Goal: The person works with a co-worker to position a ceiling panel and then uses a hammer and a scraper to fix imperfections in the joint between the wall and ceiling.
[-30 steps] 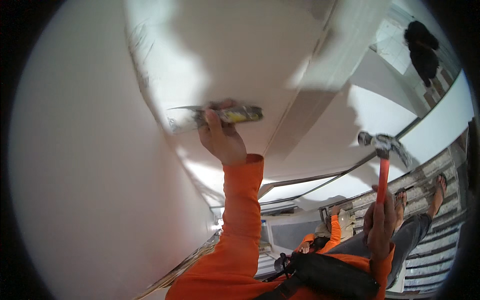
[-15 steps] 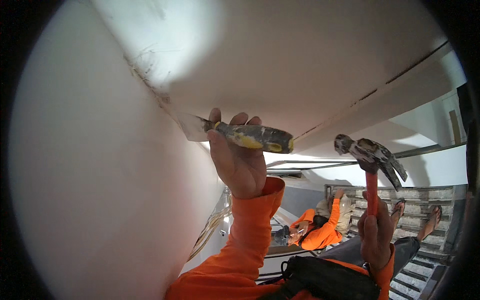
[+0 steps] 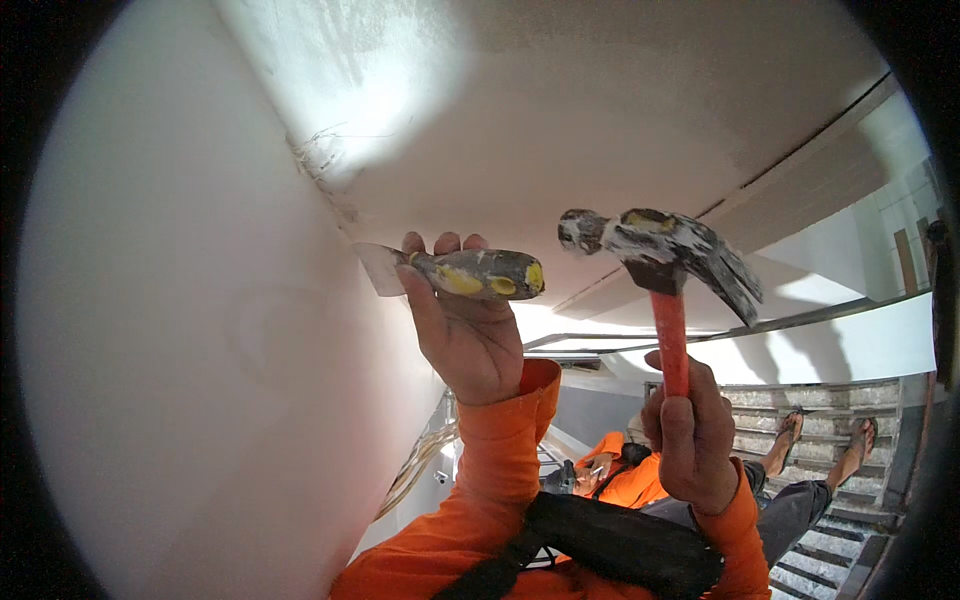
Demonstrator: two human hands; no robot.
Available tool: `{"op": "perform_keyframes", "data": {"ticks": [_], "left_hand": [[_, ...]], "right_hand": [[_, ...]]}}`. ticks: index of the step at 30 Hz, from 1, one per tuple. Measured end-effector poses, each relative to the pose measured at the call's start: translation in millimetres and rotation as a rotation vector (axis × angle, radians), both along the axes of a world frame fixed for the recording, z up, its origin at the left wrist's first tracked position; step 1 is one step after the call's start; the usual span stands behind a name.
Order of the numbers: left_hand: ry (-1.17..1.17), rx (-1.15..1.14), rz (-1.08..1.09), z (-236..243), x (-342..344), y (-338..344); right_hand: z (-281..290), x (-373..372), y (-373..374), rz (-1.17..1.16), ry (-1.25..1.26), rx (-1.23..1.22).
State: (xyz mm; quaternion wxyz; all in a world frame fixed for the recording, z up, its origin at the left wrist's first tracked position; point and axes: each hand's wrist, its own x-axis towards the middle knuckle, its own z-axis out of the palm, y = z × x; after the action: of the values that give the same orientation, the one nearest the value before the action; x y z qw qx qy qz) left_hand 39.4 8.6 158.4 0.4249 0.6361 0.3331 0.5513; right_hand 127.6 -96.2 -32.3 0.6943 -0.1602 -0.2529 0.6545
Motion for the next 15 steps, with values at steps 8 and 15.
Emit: {"op": "perform_keyframes", "data": {"ticks": [8,15], "left_hand": [[0.035,0.0,-0.004,8.0,17.0,-5.2],[-0.027,0.027,-0.092,14.6,23.1,-7.5]], "right_hand": [[16.2,8.7,-3.6,-0.093,0.13,-0.055],[29.4,20.8,-3.4,-0.111,0.098,-0.008]]}}
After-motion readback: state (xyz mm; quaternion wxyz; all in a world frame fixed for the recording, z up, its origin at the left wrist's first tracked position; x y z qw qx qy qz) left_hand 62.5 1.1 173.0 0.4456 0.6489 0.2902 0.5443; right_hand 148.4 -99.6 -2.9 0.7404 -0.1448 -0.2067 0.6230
